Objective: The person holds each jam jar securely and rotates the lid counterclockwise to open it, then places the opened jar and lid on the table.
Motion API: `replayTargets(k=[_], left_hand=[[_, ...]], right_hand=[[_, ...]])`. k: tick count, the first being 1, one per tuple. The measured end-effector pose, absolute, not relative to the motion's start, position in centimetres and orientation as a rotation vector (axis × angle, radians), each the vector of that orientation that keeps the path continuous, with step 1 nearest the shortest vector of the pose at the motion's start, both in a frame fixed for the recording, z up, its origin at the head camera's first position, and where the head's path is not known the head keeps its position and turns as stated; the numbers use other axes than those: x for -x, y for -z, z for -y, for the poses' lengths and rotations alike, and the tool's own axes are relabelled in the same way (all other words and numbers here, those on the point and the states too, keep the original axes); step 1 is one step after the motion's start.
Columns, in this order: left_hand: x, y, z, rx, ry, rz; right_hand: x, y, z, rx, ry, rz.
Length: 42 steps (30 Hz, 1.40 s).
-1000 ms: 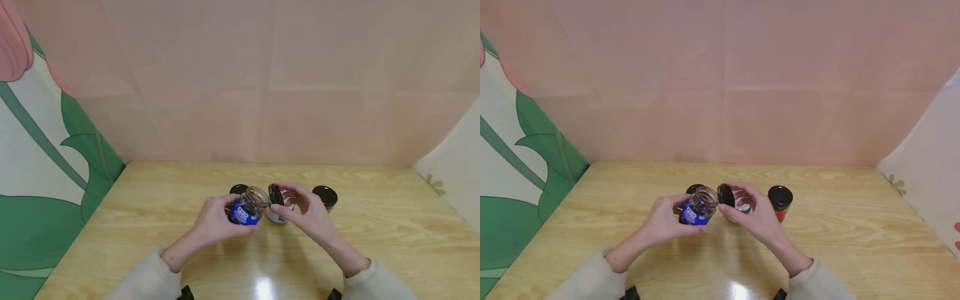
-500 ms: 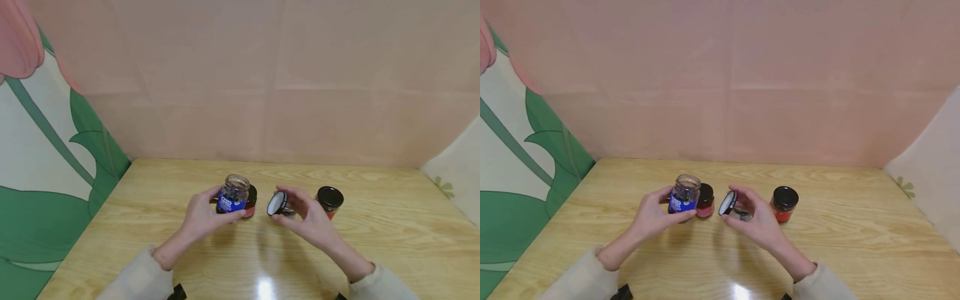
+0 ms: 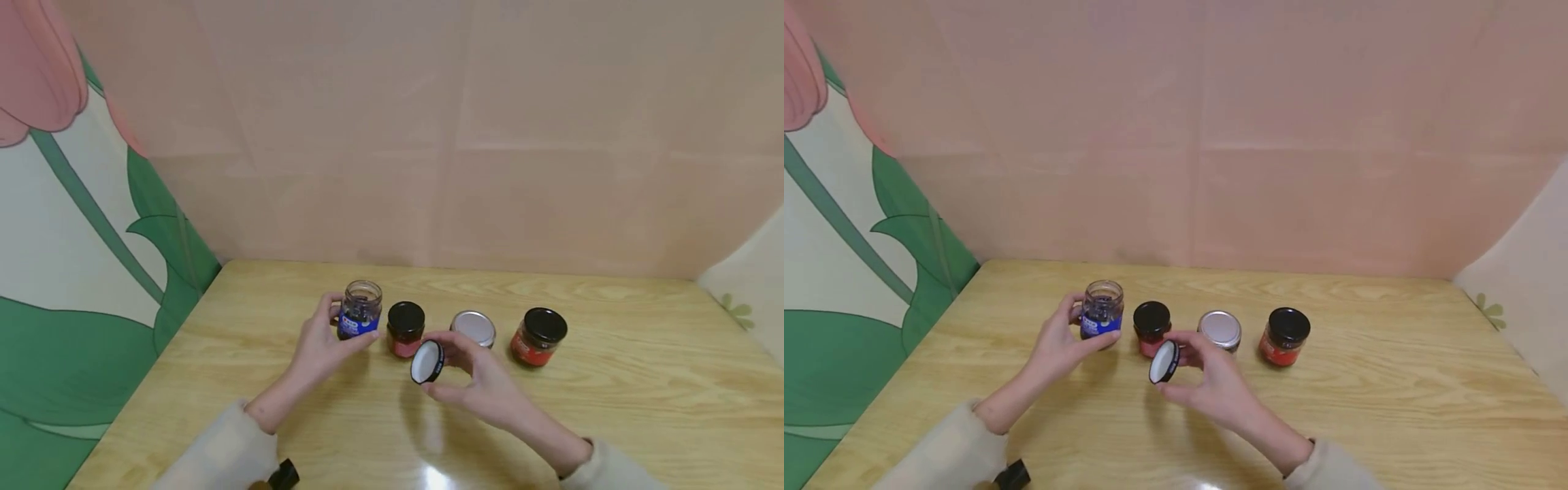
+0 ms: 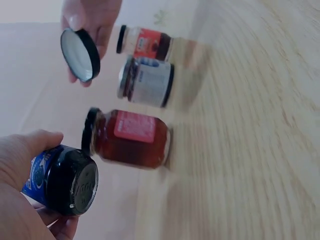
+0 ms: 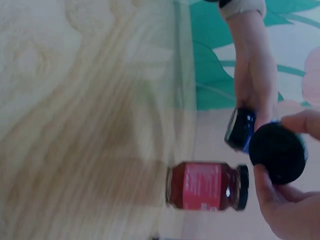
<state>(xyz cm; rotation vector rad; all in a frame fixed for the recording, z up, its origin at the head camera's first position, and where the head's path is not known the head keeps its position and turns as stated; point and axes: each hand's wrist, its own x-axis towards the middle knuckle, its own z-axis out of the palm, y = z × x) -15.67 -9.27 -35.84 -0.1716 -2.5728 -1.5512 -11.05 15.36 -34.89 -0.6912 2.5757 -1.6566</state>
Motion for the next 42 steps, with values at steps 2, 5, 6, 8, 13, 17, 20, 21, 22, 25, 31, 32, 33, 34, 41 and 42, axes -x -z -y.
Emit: replayTargets(k=[2,5,6,8,13,17,20,21,22,25,31,32,33,34,41,42], left_hand=[[15.9,36.1,9.4,0.149,1.557,2.585],[16.2,36.4,9.6,0.111,1.550,2.609],[16.3,36.5,9.7,0.102,1.547,2.613],[16.4,36.6,9.8,0.091,1.543,2.618],[16.7,36.8,10.1,0.087,1.539,2.619],[16.9,37.3,10.4,0.086,1.519,2.611],[17.0,37.5,10.5,0.094,1.493,2.618],[17.0,37.5,10.6,0.092,1.494,2.620],[17.1,37.5,10.6,0.085,1.496,2.626],[17.3,37.7,10.7,0.081,1.509,2.626],[17.9,38.0,11.1,0.063,1.565,2.599],[17.9,38.1,11.1,0.068,1.556,2.599],[17.9,38.1,11.1,0.077,1.544,2.600],[17.9,38.1,11.2,0.082,1.525,2.607],[17.8,38.1,11.3,0.096,1.412,2.664],[17.8,38.1,11.3,0.090,1.410,2.670]], right_hand=[[11.0,35.1,-14.9,0.697,1.627,-2.568],[11.0,35.4,-14.2,0.711,1.577,-2.584],[11.0,35.5,-14.0,0.716,1.562,-2.590],[11.0,35.6,-13.6,0.723,1.555,-2.590],[11.2,35.7,-12.8,0.744,1.614,-2.520],[11.3,35.8,-12.2,0.769,1.611,-2.501],[11.3,35.7,-11.7,0.795,1.561,-2.524],[11.4,35.6,-11.6,0.804,1.536,-2.539],[11.4,35.6,-11.4,0.813,1.508,-2.556],[11.4,35.5,-11.1,0.857,1.420,-2.618],[11.9,36.1,-10.3,0.895,1.301,-2.680],[11.9,36.2,-10.2,0.891,1.280,-2.688],[12.0,36.3,-10.0,0.888,1.262,-2.692],[12.0,36.4,-9.8,0.883,1.243,-2.698],[12.2,36.6,-8.7,0.831,1.062,-2.746],[12.3,36.7,-8.6,0.830,1.040,-2.747]])
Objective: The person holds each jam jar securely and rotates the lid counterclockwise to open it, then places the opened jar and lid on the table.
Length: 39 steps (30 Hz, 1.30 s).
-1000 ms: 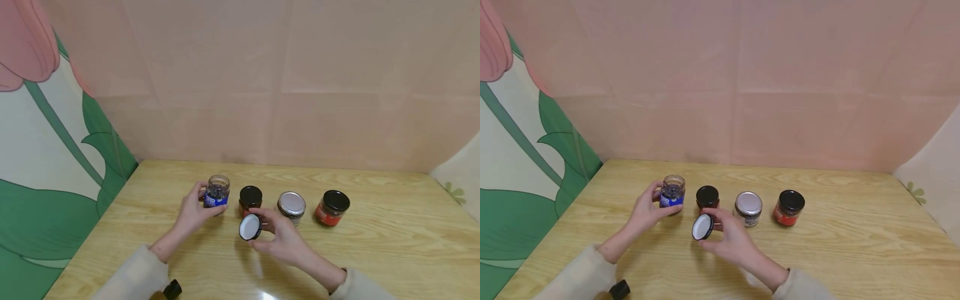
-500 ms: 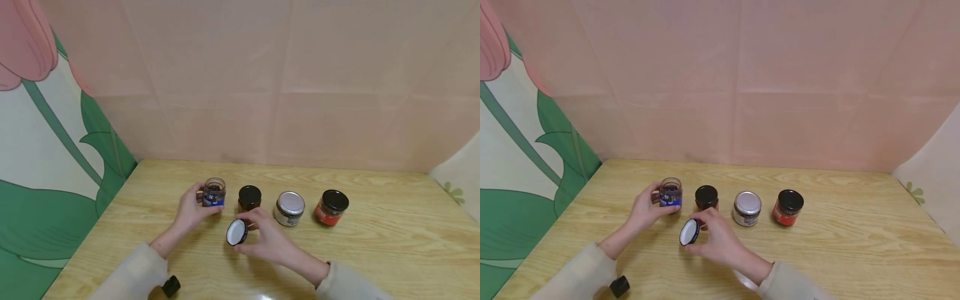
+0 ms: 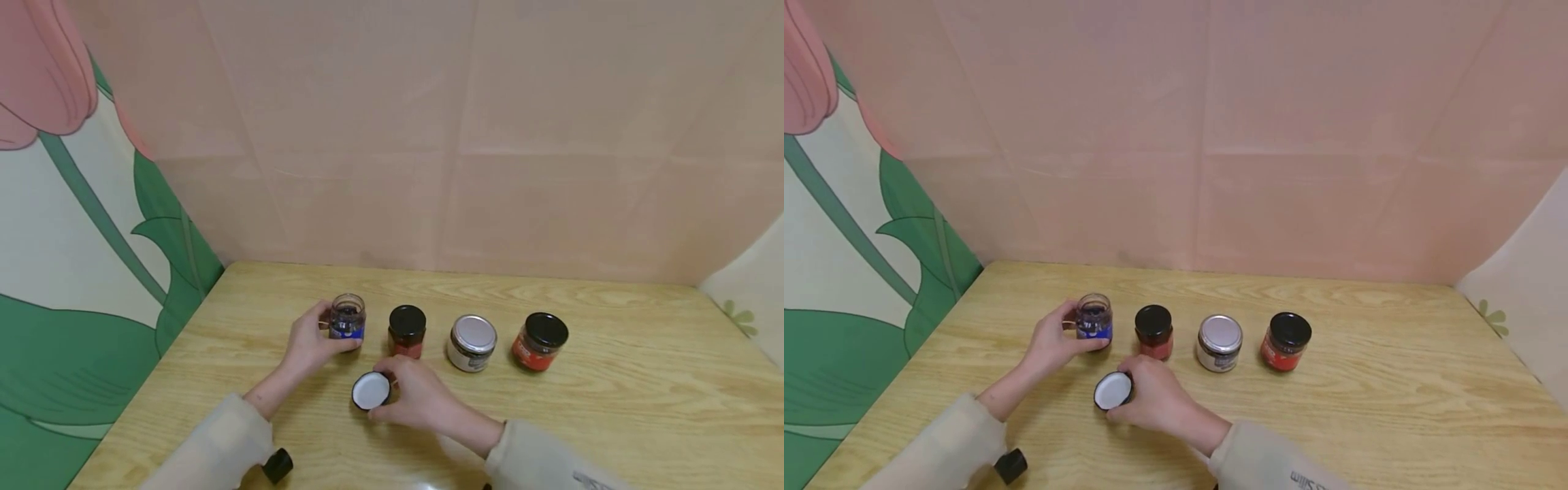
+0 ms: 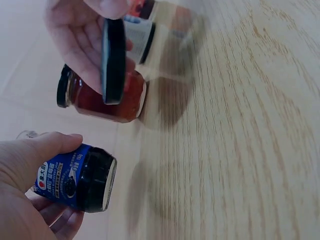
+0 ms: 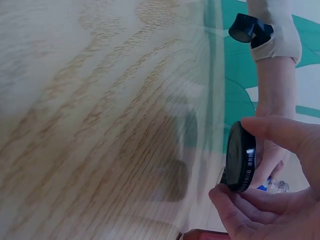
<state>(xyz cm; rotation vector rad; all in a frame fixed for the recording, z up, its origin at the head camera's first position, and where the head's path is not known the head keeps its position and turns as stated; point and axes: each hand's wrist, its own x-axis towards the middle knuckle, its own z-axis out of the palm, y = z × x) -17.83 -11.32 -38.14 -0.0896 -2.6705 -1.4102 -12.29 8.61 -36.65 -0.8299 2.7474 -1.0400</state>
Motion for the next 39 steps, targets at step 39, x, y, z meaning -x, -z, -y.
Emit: replayTargets(k=[39], left_hand=[[18.3,38.7,11.8,0.004,1.441,2.782]], right_hand=[[13.4,38.2,-5.2,0.867,0.706,-2.783]])
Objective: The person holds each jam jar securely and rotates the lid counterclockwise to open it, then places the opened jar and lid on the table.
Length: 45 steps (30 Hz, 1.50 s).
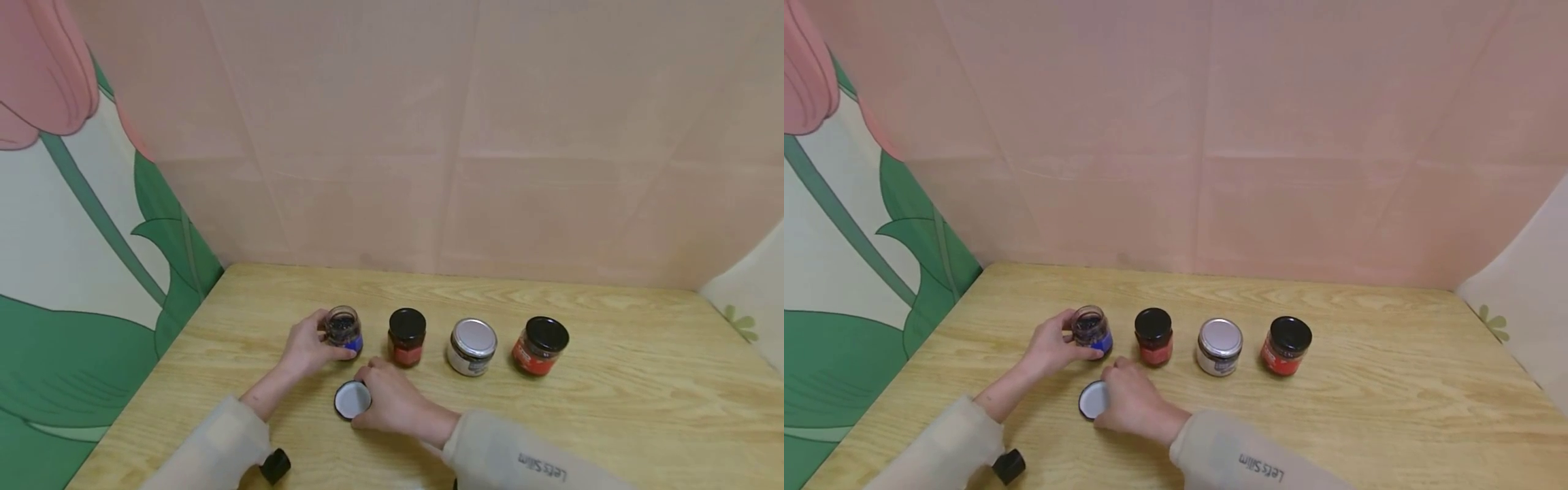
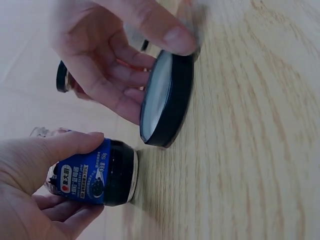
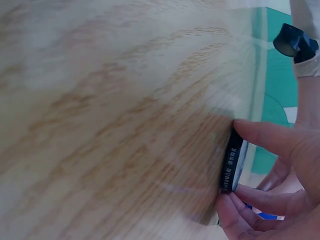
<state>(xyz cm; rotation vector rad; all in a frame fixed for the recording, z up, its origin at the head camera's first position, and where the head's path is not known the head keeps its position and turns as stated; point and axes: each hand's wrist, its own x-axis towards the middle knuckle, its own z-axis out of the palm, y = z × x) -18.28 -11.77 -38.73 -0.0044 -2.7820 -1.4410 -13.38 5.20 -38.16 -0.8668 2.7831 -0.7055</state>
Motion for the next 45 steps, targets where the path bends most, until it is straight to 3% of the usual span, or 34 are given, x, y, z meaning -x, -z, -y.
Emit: replayTargets(k=[17,35,45], left_hand=[[17.7,38.1,11.9,0.113,1.347,2.831],[16.7,34.8,11.9,0.202,1.168,2.873],[15.7,34.4,10.1,0.423,0.974,2.719]], right_hand=[[13.1,38.6,-5.5,0.881,0.696,-2.818],[12.0,36.2,-9.1,0.962,0.831,-2.849],[11.8,34.6,-11.5,1.045,0.867,-2.912]])
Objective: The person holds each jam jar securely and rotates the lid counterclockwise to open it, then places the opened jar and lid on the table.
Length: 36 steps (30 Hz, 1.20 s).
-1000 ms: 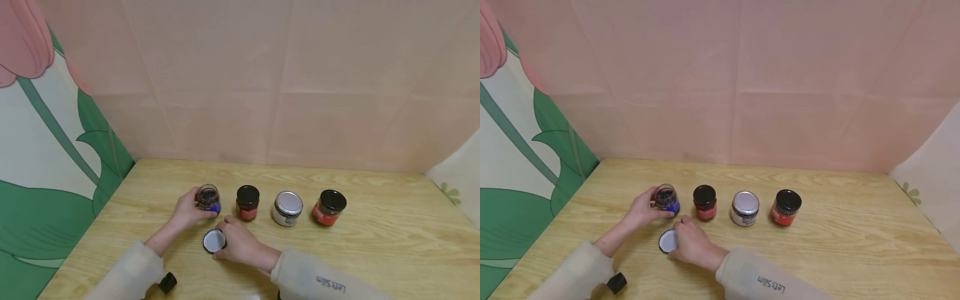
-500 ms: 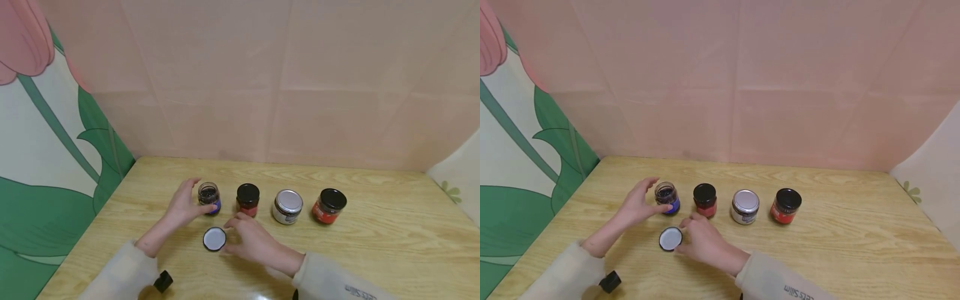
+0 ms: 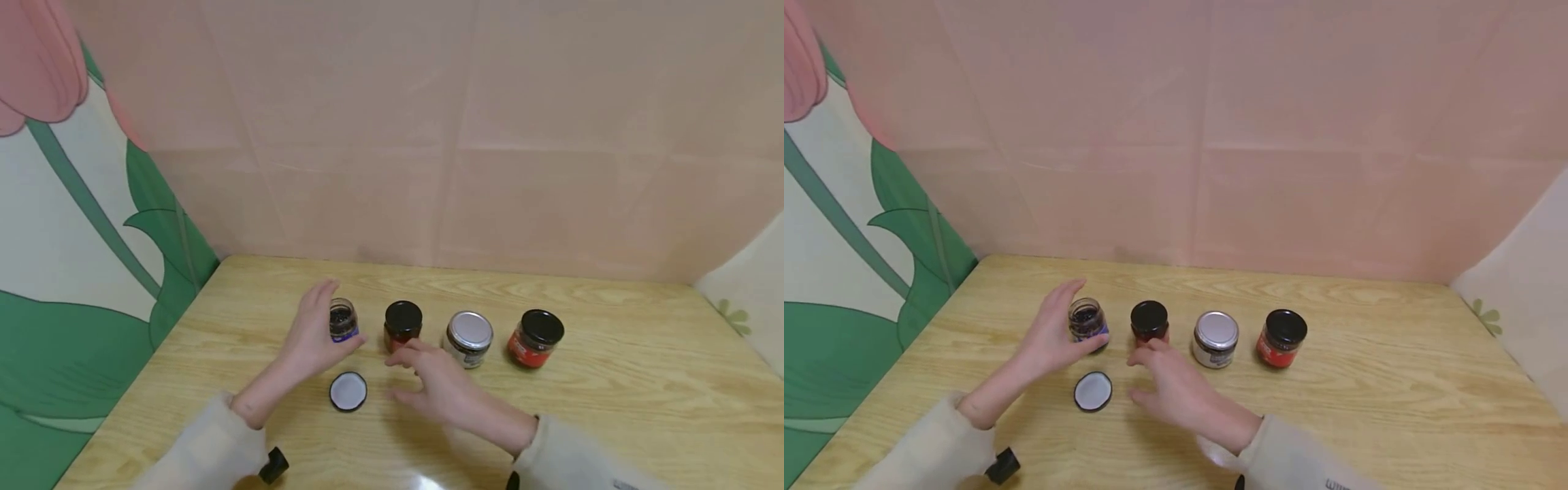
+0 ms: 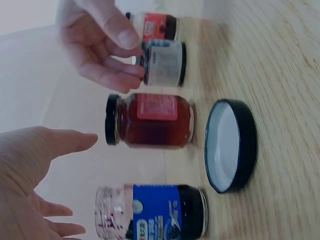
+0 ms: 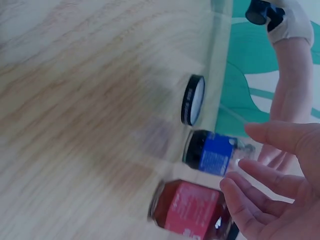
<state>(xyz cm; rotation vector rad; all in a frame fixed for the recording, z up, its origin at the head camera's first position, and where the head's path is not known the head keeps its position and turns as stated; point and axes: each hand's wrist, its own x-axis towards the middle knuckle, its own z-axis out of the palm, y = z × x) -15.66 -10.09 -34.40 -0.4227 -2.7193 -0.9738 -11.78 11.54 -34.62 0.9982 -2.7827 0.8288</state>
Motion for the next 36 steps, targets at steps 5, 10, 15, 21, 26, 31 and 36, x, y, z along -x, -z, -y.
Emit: replayTargets(k=[5,10,15,21,26,31,36], left_hand=[[15.5,34.2,9.1,0.463,0.942,2.714],[15.4,34.2,8.4,0.506,0.970,2.707],[15.2,34.1,7.8,0.535,0.995,2.711],[15.0,34.1,7.1,0.546,1.002,2.737],[15.2,34.2,6.4,0.573,0.997,2.749],[15.4,34.4,5.6,0.634,1.008,2.732],[15.5,34.7,5.1,0.643,1.064,2.708]], right_hand=[[11.6,34.1,-12.8,-0.945,-0.816,2.762],[11.8,33.8,-13.9,-0.885,-0.831,2.754],[12.1,33.7,-14.8,-0.857,-0.859,2.710],[12.1,33.7,-15.6,-0.807,-0.826,2.697],[12.0,33.7,-16.4,-0.777,-0.774,2.678],[12.0,33.9,-17.3,-0.765,-0.770,2.660],[12.0,33.9,-18.0,-0.745,-0.775,2.678]])
